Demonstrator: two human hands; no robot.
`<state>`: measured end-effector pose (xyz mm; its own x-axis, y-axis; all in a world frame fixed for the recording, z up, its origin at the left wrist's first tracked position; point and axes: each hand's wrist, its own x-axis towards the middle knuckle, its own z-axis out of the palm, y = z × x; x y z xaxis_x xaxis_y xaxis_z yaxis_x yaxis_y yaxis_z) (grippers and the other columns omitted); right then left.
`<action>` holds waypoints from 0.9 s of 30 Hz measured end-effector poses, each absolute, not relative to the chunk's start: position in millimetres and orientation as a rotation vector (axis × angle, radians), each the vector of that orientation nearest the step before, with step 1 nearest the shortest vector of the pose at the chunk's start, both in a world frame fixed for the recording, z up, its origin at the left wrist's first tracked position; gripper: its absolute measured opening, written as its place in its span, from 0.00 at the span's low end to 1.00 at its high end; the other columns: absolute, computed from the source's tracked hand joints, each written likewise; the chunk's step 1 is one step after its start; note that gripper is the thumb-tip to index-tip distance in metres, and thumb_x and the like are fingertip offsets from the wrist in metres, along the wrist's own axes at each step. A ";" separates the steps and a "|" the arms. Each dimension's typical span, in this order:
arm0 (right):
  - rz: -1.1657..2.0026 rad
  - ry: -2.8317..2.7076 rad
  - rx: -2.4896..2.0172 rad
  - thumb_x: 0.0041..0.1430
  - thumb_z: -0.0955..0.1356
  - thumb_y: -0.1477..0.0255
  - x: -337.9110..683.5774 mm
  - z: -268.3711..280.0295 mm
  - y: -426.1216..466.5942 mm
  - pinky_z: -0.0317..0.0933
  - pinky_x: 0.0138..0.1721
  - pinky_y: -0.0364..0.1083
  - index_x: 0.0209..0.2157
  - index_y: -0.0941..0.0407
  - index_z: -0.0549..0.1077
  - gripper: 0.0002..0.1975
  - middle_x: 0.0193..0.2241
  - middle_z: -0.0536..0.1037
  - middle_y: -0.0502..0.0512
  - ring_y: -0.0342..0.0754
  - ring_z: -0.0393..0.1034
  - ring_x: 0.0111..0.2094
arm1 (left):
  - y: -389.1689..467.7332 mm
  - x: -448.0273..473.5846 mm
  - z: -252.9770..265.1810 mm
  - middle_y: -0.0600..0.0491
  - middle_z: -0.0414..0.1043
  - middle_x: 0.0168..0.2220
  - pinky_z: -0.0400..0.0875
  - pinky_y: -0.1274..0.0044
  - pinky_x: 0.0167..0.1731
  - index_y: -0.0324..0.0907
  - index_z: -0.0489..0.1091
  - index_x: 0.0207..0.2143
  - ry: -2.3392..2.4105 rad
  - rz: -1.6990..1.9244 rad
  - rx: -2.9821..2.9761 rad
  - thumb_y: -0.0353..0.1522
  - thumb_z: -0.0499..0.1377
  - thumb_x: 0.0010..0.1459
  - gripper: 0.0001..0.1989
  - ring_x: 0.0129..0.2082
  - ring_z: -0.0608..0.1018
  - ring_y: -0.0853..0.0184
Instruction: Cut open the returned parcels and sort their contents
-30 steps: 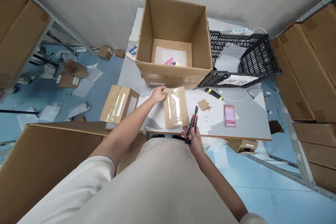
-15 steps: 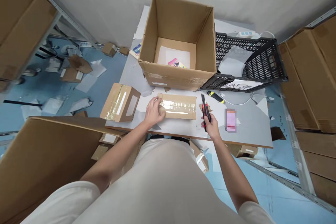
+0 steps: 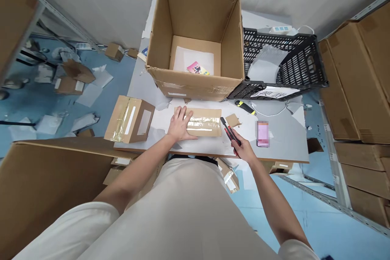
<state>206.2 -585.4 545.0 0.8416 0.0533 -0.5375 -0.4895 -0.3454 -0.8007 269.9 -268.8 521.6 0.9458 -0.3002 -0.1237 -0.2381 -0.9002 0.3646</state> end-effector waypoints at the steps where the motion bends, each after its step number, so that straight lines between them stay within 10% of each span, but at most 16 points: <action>1: 0.611 0.297 -1.861 0.53 0.67 0.63 207.1 546.0 -589.3 0.58 0.15 0.39 0.63 0.49 0.59 0.34 0.21 0.69 0.44 0.37 0.59 0.14 | -268.8 269.9 521.1 0.37 0.40 0.67 0.54 0.54 0.57 0.40 0.53 0.64 -0.382 -0.246 2.743 0.57 0.66 0.31 0.60 0.65 0.44 0.38; 27: 0.696 0.193 -2.026 0.53 0.69 0.63 180.0 563.4 -642.3 0.59 0.19 0.43 0.59 0.51 0.65 0.31 0.19 0.73 0.44 0.41 0.60 0.14 | -264.8 271.4 516.1 0.36 0.37 0.68 0.46 0.51 0.59 0.41 0.50 0.65 -0.439 -0.273 2.660 0.57 0.68 0.27 0.64 0.66 0.41 0.38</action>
<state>180.0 -642.3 563.4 0.8253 0.1403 -0.5471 -0.4015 -0.5354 -0.7431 271.4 -264.8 516.1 0.9305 -0.3456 -0.1211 -0.2613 -0.8583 0.4417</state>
